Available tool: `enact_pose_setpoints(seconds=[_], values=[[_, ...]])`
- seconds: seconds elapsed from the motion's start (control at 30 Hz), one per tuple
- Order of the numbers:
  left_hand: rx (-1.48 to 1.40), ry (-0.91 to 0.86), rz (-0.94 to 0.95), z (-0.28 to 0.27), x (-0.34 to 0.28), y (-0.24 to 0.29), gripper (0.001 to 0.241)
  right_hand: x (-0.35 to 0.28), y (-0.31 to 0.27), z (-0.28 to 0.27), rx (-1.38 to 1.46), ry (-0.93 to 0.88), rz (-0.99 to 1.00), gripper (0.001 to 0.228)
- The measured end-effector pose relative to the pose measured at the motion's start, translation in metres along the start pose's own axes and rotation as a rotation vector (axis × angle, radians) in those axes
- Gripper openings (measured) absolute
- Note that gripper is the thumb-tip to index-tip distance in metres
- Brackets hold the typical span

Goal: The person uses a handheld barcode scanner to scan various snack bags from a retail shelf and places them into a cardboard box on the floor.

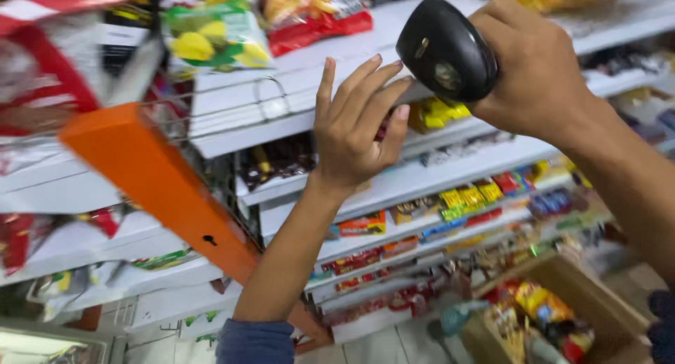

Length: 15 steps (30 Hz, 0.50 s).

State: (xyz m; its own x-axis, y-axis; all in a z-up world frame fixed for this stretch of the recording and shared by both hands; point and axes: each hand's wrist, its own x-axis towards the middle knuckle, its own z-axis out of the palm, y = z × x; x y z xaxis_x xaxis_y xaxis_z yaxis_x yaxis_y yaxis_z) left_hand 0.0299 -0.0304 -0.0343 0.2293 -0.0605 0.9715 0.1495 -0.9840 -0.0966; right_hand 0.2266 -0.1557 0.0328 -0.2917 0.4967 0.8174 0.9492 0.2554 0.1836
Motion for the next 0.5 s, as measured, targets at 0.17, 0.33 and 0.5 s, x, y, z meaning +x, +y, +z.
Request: enact_pose_setpoints(seconds=[0.17,0.33,0.5], values=[[-0.301,-0.160,-0.045,0.070,-0.037,0.041,0.023,-0.112,0.015,0.007,0.093,0.023,0.282,0.036],[-0.576,-0.341,-0.133,0.155,-0.106,0.097,0.021,-0.248,0.017,0.014,0.278,0.068,0.610,0.032],[-0.787,-0.553,-0.277,0.226,-0.201,0.167,0.025,-0.400,-0.006,0.041,0.579,0.122,1.163,0.031]])
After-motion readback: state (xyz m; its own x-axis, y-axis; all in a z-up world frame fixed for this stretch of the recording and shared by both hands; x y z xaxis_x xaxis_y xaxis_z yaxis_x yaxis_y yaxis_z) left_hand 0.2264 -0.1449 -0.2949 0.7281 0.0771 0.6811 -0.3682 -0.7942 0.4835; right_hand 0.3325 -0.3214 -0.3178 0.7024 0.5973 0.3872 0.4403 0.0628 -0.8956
